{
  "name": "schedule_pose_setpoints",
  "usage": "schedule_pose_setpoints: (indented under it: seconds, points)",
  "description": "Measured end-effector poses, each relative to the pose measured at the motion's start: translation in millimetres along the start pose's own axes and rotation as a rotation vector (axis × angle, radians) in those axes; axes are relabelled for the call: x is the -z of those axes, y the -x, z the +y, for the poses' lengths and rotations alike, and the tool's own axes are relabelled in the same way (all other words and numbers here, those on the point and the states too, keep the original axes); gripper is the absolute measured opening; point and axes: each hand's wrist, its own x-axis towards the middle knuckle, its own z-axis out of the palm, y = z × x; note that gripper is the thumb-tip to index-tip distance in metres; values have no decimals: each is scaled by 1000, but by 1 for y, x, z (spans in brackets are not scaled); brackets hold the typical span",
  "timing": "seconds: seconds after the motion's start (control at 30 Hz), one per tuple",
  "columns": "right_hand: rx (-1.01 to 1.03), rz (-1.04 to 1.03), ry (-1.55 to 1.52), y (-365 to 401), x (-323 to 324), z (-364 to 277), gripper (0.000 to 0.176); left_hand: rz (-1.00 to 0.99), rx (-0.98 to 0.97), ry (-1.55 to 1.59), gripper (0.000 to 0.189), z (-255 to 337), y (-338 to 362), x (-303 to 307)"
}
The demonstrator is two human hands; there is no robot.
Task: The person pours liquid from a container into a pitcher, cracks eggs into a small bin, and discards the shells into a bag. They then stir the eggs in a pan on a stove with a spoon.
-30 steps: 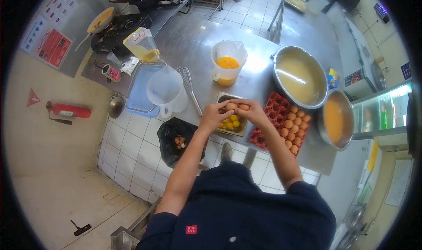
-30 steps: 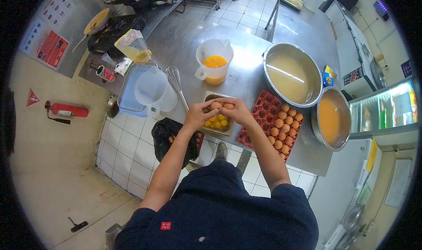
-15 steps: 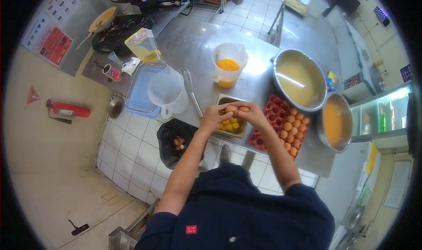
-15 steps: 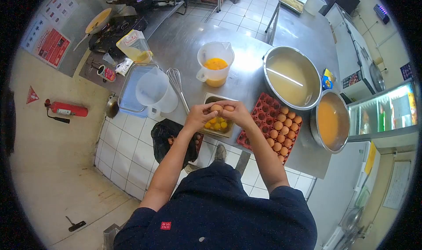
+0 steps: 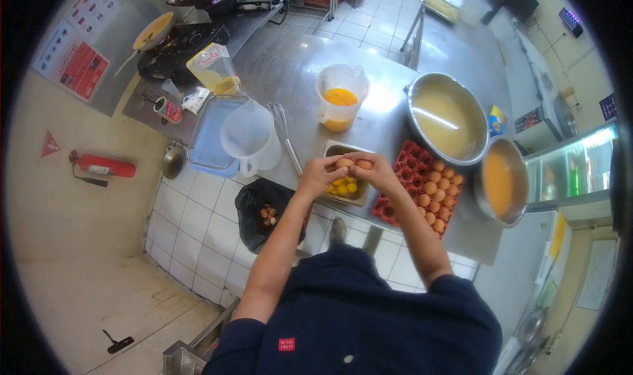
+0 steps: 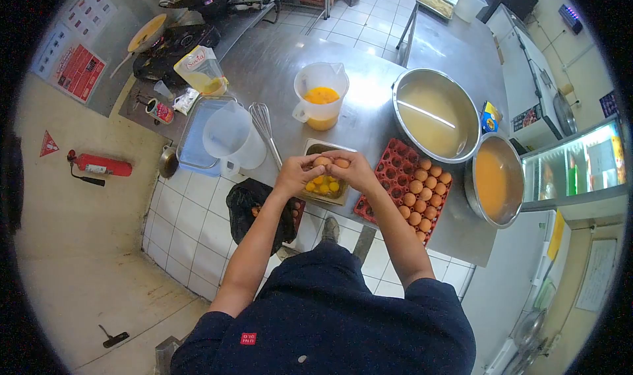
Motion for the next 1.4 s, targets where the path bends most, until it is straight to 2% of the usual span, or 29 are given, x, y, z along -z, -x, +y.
schedule_pose_setpoints:
  seconds: [0.17,0.23,0.27,0.33,0.37,0.43,0.47,0.53,0.57,0.63,0.77,0.8,0.87,0.9,0.93,0.97,1.0,1.03,1.07,1.13,1.17,1.23,1.27,1.4]
  points:
    - [-36,46,-54,8,11,-4,32,-12,-16,107,42,-1,3,9]
    - [120,24,193,12,17,-6,29,-49,-12,-39,44,11,5,12]
    - [119,22,193,14,17,-13,29,-48,-10,-38,44,13,5,13]
    - [339,-19,870,19,17,-28,24,-89,-254,-514,49,15,4,14]
    - [342,-19,870,19,16,-28,24,-88,-254,-517,49,13,4,13]
    - [368,43,852,22,12,-28,25,-23,-426,-605,58,9,2,7]
    - [370,42,852,22,9,-25,25,-21,-427,-605,58,11,2,4]
    - [222,234,358,20,1,-17,27,47,-275,-328,62,15,4,-3]
    - [222,222,355,18,-3,-17,27,57,-267,-329,62,17,6,-6]
    - [56,286,26,16,-17,-15,28,96,-291,-108,64,19,11,-7]
    - [321,241,148,8,-50,-25,30,195,-309,-111,62,27,39,14]
    - [319,218,136,9,-61,-36,30,244,-266,-71,59,31,53,22]
    - [313,179,344,8,-85,-52,25,341,-223,-23,58,16,80,39]
    - [312,166,339,4,-98,-49,25,422,-191,35,57,5,95,47]
    - [406,131,317,-1,-112,-42,24,517,-172,-18,56,-8,112,56]
    - [501,97,296,-6,-129,-40,22,531,-169,-18,56,-24,130,64]
    - [405,62,135,-6,-150,-40,17,611,-98,4,56,-40,148,73]
    - [406,47,135,-8,-166,-38,17,691,-27,26,57,-57,163,79]
    - [392,-2,205,-10,-182,-33,15,704,-24,28,57,-74,176,85]
    - [379,-52,315,-17,-211,-16,13,757,187,-6,72,-107,197,92]
    - [380,-68,318,-21,-221,-6,13,771,192,1,72,-121,201,93]
    - [248,-140,499,-29,-240,14,13,786,237,-447,90,-146,207,96]
    - [248,-153,504,-32,-249,26,13,687,371,-365,103,-157,211,102]
    - [157,-185,683,-42,-266,46,11,716,334,-465,99,-203,232,110]
